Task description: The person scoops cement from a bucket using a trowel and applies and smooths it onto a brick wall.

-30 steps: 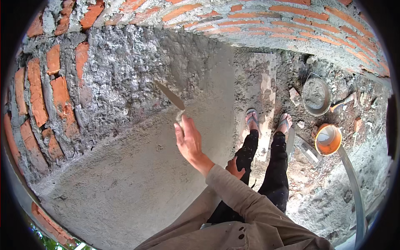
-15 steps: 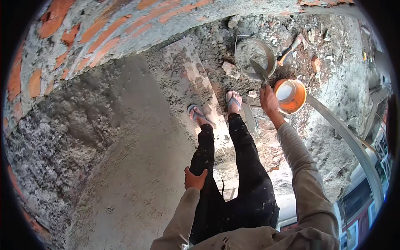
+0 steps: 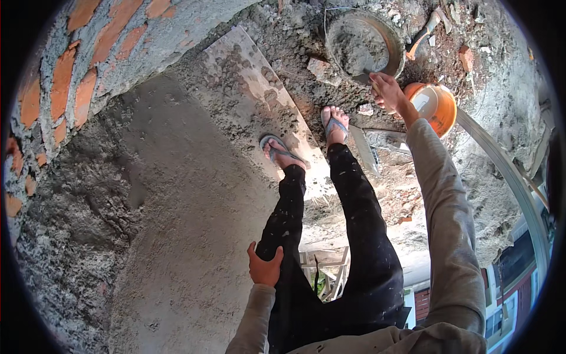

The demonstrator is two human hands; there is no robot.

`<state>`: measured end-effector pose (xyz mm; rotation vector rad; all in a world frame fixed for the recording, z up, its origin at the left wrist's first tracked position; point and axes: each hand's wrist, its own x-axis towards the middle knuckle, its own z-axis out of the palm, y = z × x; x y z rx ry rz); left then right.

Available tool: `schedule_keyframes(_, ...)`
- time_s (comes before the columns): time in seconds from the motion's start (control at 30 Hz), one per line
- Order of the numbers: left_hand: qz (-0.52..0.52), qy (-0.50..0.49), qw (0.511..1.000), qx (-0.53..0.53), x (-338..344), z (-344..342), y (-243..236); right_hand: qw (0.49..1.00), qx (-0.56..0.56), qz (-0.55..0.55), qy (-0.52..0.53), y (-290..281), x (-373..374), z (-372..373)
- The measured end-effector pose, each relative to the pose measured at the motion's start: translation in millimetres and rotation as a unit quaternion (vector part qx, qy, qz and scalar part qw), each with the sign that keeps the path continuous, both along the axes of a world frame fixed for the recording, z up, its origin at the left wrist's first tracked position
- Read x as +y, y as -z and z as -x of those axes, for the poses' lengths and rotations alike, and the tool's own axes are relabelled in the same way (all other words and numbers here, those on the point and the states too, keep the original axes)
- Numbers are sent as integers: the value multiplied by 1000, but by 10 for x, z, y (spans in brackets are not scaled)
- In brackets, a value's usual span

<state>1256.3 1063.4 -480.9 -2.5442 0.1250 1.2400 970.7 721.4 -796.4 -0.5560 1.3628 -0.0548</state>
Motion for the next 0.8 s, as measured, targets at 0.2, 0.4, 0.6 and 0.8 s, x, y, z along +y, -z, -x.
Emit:
schedule_keyframes(0.2,-22,-3,1000,19,65,-106,-64,990,-68,70,106,-597,302,-359)
schedule_keyframes(0.4,-37,23,996,79,-26,126,-87,964,-99,211,128,-1898,513,-660)
schedule_keyframes(0.6,75,-10,992,98,330,215,-336,932,-55,296,200,-3393,1161,-1985)
schedule_keyframes(0.8,162,-39,982,85,385,506,-484,832,45,552,-46,-4411,2380,-3619)
